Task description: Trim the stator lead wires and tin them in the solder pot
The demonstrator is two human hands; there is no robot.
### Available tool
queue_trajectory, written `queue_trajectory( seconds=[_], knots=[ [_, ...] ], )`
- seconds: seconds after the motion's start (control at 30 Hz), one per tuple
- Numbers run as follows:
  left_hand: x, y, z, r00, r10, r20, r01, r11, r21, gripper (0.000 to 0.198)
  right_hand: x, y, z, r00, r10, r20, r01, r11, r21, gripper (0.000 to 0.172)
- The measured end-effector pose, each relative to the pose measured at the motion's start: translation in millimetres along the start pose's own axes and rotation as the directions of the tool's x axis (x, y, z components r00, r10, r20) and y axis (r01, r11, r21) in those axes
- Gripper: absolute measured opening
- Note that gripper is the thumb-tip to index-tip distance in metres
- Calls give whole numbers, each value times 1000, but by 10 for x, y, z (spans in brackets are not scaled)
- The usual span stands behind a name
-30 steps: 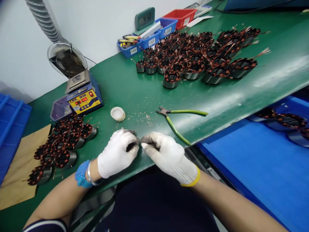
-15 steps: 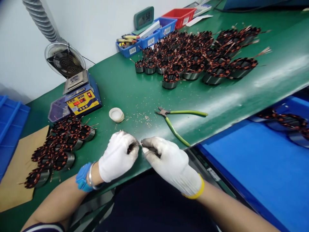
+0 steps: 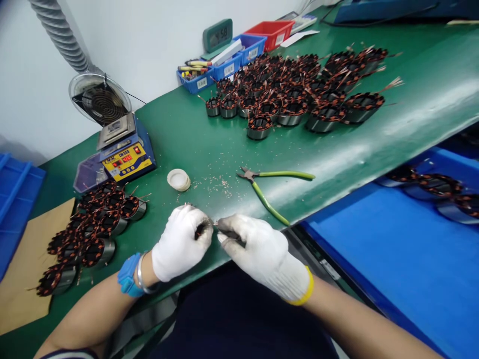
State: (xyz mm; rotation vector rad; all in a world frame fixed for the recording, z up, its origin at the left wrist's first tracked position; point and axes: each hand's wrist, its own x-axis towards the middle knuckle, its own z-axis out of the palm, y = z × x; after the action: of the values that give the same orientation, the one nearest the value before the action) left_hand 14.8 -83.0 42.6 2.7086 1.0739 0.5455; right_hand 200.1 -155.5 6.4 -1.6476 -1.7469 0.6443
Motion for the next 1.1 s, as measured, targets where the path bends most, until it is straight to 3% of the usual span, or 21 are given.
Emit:
queue_trajectory(
  seconds=[0.1,0.2,0.27,0.33,0.37,0.43,0.5,0.57,0.6,0.63,0.7,0.73,0.8,0.83,0.87,0.9,0.93,0.97,1.0,1.07,1.1],
  knots=[
    [-7,-12,0,1000,-2,23,3,1000,-8,12,-22,8,-29,997,-61,45,61,998,-1,23],
    [-6,-11,-13,999,-14,48,14,1000,-17,11,35,50,-100,974,-227,-4,226,969,-99,21],
    [-1,-7,-21,999,-14,52,15,1000,-18,11,114,84,-139,911,-410,-37,392,891,-227,24],
    [5,-5,-23,999,-4,54,5,1000,-18,11,192,97,-155,837,-547,25,527,793,-306,28],
    [7,-6,-23,999,2,49,-1,1000,-19,12,223,88,-152,822,-565,70,556,771,-310,29],
    [8,-9,-24,999,11,45,-10,1000,-23,12,261,35,-135,880,-462,110,474,838,-272,28],
    [6,-11,-28,999,19,47,-18,1000,-23,12,277,-46,-119,968,-189,168,210,970,-120,27],
    [5,-12,-36,998,29,60,-29,999,-16,13,287,-106,-123,948,56,312,-80,995,62,26],
    [6,-11,-40,997,31,68,-30,999,-12,14,292,-113,-137,925,93,367,-141,985,104,24],
    [7,-11,-43,997,28,76,-27,1000,-9,14,297,-101,-156,925,67,375,-114,988,105,22],
    [12,-12,-42,996,19,91,-18,1000,-12,14,308,-24,-203,953,-142,269,157,987,-34,20],
    [14,-15,-39,995,16,94,-15,1000,-17,13,314,29,-225,929,-299,217,333,932,-142,21],
    [16,-21,-30,996,19,93,-16,999,-32,11,327,116,-255,807,-553,210,591,749,-299,27],
    [15,-23,-26,996,24,88,-20,999,-39,11,333,135,-260,756,-610,235,653,684,-325,29],
    [12,-25,-24,996,30,85,-27,999,-44,11,338,130,-260,745,-618,253,667,673,-319,29],
    [9,-26,-24,996,34,82,-30,998,-46,11,342,103,-254,780,-572,254,626,725,-287,27],
    [4,-27,-25,996,38,77,-34,998,-46,12,345,58,-244,847,-469,252,522,822,-226,24],
    [-1,-28,-28,996,43,73,-40,998,-45,13,346,3,-233,910,-316,269,360,924,-131,22],
    [-6,-30,-30,997,46,66,-43,998,-45,14,347,-52,-223,937,-139,321,154,988,-22,22],
    [-11,-39,-28,997,40,59,-37,998,-47,14,346,-121,-214,880,107,462,-181,976,118,25],
    [-10,-46,-22,997,33,63,-30,998,-49,14,347,-125,-217,868,134,479,-219,967,127,24]
  ],
)
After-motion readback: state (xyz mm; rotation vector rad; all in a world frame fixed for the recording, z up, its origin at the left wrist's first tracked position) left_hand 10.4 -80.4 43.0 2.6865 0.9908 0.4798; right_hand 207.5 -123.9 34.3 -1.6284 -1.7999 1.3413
